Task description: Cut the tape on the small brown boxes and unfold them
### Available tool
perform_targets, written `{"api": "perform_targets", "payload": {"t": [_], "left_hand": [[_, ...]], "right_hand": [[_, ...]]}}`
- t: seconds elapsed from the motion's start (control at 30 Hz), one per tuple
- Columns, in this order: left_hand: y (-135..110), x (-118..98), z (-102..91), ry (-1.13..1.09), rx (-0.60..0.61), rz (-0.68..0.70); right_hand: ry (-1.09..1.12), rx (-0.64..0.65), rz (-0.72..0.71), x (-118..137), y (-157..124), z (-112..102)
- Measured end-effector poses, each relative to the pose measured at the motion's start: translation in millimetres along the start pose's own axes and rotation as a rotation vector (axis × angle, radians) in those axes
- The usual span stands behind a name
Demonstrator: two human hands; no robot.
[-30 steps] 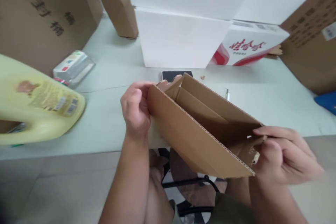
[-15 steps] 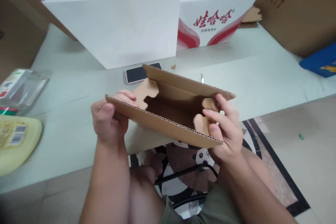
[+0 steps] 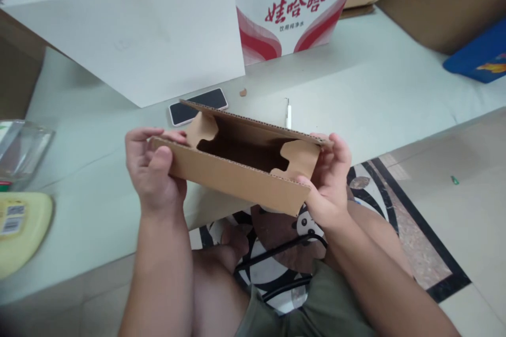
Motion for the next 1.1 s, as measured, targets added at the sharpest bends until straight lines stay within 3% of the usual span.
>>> {"api": "perform_targets", "payload": {"t": [0.1, 0.23, 0.33, 0.5, 0.6, 0.7, 0.8, 0.87, 0.97, 1.03, 1.1], "left_hand": [[2, 3, -4.2, 0.066, 0.068, 0.073], [3, 3, -5.7, 0.172, 0.201, 0.094], [2, -1, -3.9, 0.205, 0.232, 0.068], [5, -2, -9.8, 0.178, 0.16, 0.002], [13, 2, -23.2, 0.067, -0.015, -0.071], [19, 9, -37.3, -0.087, -0.25, -0.148], [19, 18, -40.7, -0.15, -0.346, -0.236], [14, 26, -33.2, -0.174, -0.269, -0.325], [-2, 38, -12.2, -0.221, -0.085, -0.543], [-15, 44, 2.9, -0.22, 0.049, -0.697], [-25, 47, 15.1, -0.176, 0.215, -0.766]], "right_hand": [[0.175, -0.059, -0.011, 0, 1, -2], [0.183, -0.087, -0.069, 6, 6, 0], [0.152, -0.128, -0.079, 9, 8, 0], [0.163, -0.173, 0.008, -5, 6, -1], [0.206, -0.189, 0.191, -22, 3, -2], [0.25, 0.048, 0.369, -26, -3, 5], [0.181, 0.345, 0.279, -13, -11, 14], [0.067, 0.4, 0.078, -1, -15, 18], [0.019, 0.323, -0.19, 12, -19, 22], [0.044, 0.229, -0.264, 15, -19, 22], [0.035, 0.127, -0.3, 16, -17, 18]]}}
Point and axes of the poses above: each hand's wrist, its own y-axis towards the middle knuckle, its own z-axis out of the palm, x = y × z, the point moved 3 cm from there along y, towards the middle knuckle, and after that the axes turned 4 degrees about -x, right-handed, at the moved point
